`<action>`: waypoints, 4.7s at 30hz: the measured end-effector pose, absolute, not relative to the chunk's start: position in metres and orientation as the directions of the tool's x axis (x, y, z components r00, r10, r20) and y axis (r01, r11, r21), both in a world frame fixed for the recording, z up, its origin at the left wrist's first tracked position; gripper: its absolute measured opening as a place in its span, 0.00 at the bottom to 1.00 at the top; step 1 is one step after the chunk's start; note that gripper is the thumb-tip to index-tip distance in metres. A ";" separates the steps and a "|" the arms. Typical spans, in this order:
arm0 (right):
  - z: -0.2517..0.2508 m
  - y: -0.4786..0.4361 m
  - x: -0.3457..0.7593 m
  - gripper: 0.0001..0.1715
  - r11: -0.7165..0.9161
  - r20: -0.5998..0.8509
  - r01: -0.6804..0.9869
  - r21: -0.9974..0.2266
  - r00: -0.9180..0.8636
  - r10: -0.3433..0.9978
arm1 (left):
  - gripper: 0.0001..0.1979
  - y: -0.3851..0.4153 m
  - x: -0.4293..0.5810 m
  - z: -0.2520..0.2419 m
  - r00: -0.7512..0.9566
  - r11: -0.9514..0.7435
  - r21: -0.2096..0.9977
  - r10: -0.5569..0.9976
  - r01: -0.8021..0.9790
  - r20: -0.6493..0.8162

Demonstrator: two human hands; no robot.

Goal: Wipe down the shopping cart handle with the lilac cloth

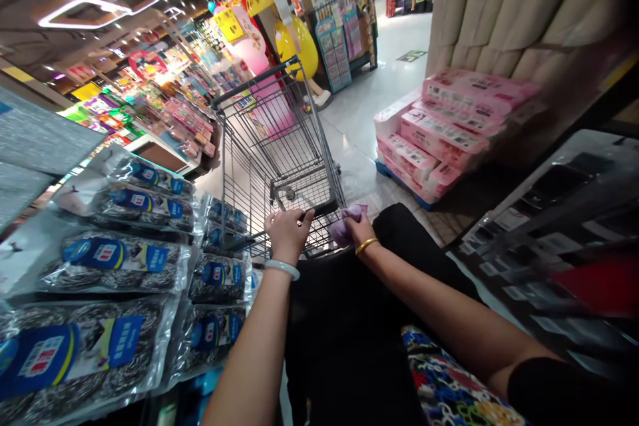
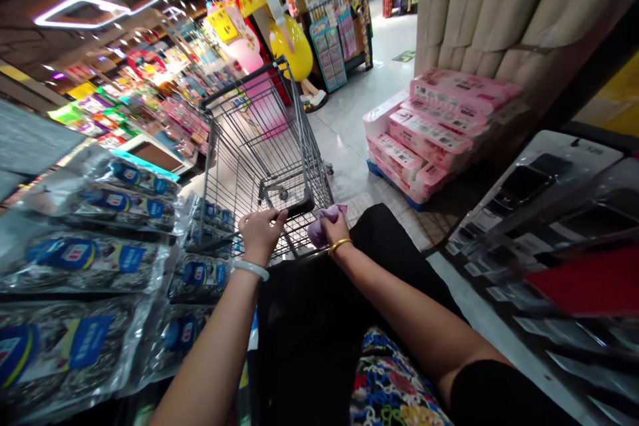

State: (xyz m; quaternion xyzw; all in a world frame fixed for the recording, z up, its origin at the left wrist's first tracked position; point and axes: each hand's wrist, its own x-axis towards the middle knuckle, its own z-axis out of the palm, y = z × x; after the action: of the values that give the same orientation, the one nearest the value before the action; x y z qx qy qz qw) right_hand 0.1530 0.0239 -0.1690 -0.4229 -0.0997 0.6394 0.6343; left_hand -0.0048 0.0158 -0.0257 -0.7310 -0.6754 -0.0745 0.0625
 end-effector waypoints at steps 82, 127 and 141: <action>-0.073 -0.036 0.179 0.17 0.604 0.614 0.198 -0.772 -0.015 0.789 | 0.22 -0.068 -0.019 -0.016 0.228 -0.258 0.188 0.959 0.948 0.168; -0.093 0.001 0.172 0.17 0.387 0.395 0.076 -0.919 0.211 0.894 | 0.33 -0.009 0.035 -0.002 0.213 -0.213 0.020 0.962 0.977 -0.169; -0.121 0.003 0.168 0.13 0.308 0.322 0.100 -0.946 0.205 0.924 | 0.31 0.011 0.034 -0.003 0.159 -0.168 -0.032 0.968 0.985 -0.193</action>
State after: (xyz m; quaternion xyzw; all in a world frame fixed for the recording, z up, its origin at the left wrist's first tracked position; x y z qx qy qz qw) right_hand 0.1681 0.0027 -0.1210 -0.4813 -0.5319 0.3382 0.6091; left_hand 0.0338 0.0106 -0.0028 -0.7595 -0.6431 0.0844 -0.0505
